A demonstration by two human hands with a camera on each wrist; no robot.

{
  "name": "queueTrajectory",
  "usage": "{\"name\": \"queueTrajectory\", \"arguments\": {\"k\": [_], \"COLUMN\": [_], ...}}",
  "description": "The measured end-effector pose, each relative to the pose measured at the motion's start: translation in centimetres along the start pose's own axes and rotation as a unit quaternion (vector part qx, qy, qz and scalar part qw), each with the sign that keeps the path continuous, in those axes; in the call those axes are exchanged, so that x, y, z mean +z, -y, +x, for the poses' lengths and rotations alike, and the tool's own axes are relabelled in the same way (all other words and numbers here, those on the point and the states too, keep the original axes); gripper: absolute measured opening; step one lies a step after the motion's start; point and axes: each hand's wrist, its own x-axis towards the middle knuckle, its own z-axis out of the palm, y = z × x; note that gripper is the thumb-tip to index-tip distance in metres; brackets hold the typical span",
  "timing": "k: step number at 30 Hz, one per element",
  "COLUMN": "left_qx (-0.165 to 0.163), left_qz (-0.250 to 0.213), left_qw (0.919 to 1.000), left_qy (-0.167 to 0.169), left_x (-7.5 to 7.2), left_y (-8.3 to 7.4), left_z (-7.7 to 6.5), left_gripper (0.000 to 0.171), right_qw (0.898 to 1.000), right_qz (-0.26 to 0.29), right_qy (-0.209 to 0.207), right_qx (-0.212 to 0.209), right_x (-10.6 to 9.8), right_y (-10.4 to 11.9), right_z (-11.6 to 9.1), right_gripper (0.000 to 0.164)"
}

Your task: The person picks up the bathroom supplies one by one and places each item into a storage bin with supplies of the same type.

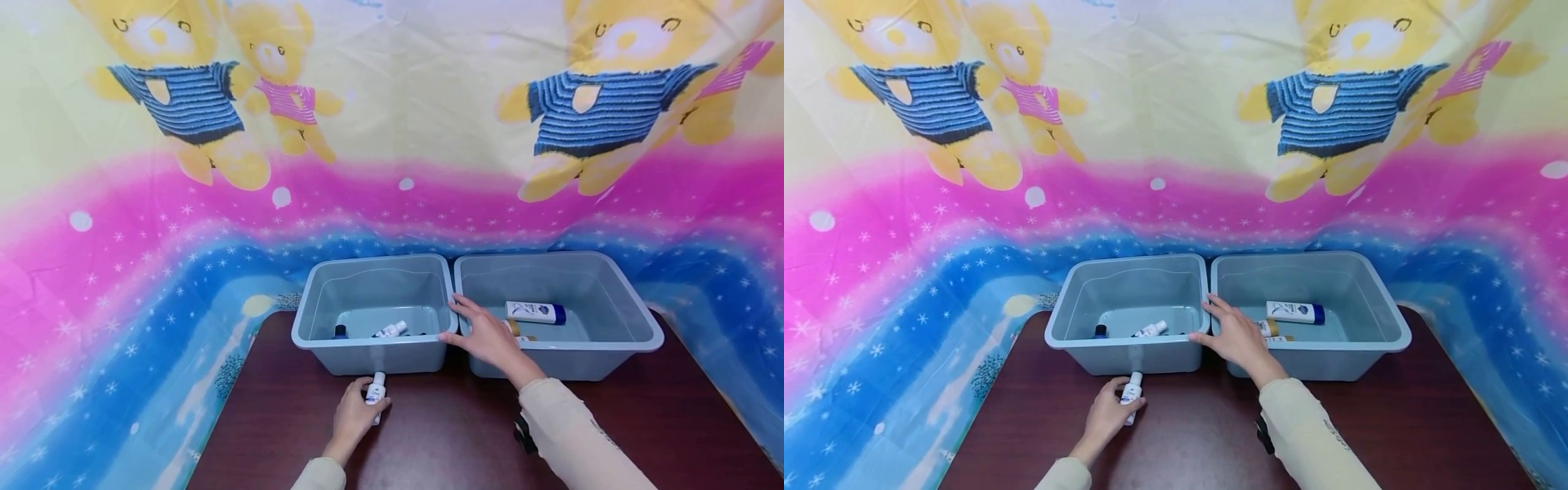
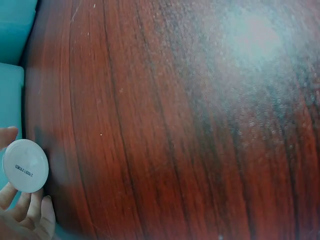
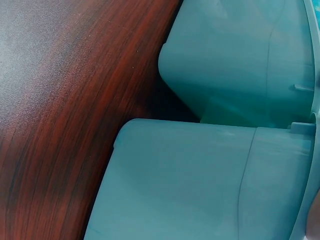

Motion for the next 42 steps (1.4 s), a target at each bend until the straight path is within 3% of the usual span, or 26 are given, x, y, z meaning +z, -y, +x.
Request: {"name": "queueTrajectory", "arguments": {"k": [17,42], "left_qx": [0.004,0.025], "left_qz": [-0.010,0.010], "left_qw": [0.9999,0.9992], "left_qy": [-0.009,-0.031], "left_x": [0.5,-1.2], "left_y": [0.2,0.5], "left_z": [-0.1,-1.2], "left_gripper": [0.046,0.041], "right_qw": [1.000,1.000], "right_qz": [0.002,0.002], "right_qy": [0.004,0.001], "right_qx": [0.005,0.000], "right_x": [-0.1,0.2], "right_y": [0.0,-0.1], "right_z": [-0.1,0.1], "right_gripper": [0.082,0.082]}}
